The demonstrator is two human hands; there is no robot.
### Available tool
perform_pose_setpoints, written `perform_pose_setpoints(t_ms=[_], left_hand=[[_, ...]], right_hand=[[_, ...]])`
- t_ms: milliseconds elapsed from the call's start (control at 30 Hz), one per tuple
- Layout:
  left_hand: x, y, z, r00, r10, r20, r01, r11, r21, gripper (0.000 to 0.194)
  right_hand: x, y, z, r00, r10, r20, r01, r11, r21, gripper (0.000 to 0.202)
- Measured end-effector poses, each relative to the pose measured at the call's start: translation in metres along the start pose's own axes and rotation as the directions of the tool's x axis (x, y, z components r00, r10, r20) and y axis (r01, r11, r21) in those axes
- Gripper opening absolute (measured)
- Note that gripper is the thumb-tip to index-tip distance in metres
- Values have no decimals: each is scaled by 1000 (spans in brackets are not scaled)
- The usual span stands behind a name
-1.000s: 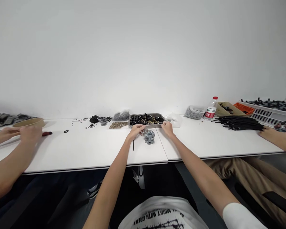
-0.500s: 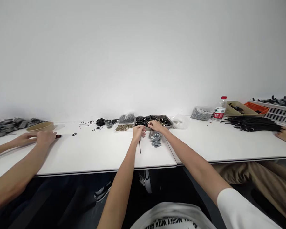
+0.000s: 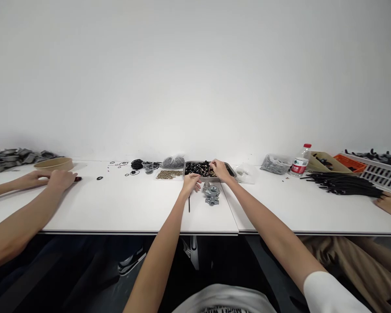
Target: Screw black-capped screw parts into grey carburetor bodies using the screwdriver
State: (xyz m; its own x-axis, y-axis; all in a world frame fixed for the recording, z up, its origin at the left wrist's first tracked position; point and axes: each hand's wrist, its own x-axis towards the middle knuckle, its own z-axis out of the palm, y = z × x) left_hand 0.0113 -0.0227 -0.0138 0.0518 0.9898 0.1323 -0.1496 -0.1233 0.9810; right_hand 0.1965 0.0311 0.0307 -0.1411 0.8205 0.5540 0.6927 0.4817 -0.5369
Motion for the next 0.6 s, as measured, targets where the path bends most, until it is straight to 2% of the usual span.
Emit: perform_pose_setpoints(t_ms=[333,467,600], left_hand=[[1,0,0,1000,-10,21,9,999,32,32],[2,-1,0,1000,15,14,-16,1000,24,34],[2,-1,0,999,45,5,-45,999,23,49]], right_hand=[[7,-13,-9,994,51,-97,-35,986,166,16],[5,-21,-11,995,64,-77,-45,971,236,14],[0,-36,-11,998,52,-25,-42,951,306,12]])
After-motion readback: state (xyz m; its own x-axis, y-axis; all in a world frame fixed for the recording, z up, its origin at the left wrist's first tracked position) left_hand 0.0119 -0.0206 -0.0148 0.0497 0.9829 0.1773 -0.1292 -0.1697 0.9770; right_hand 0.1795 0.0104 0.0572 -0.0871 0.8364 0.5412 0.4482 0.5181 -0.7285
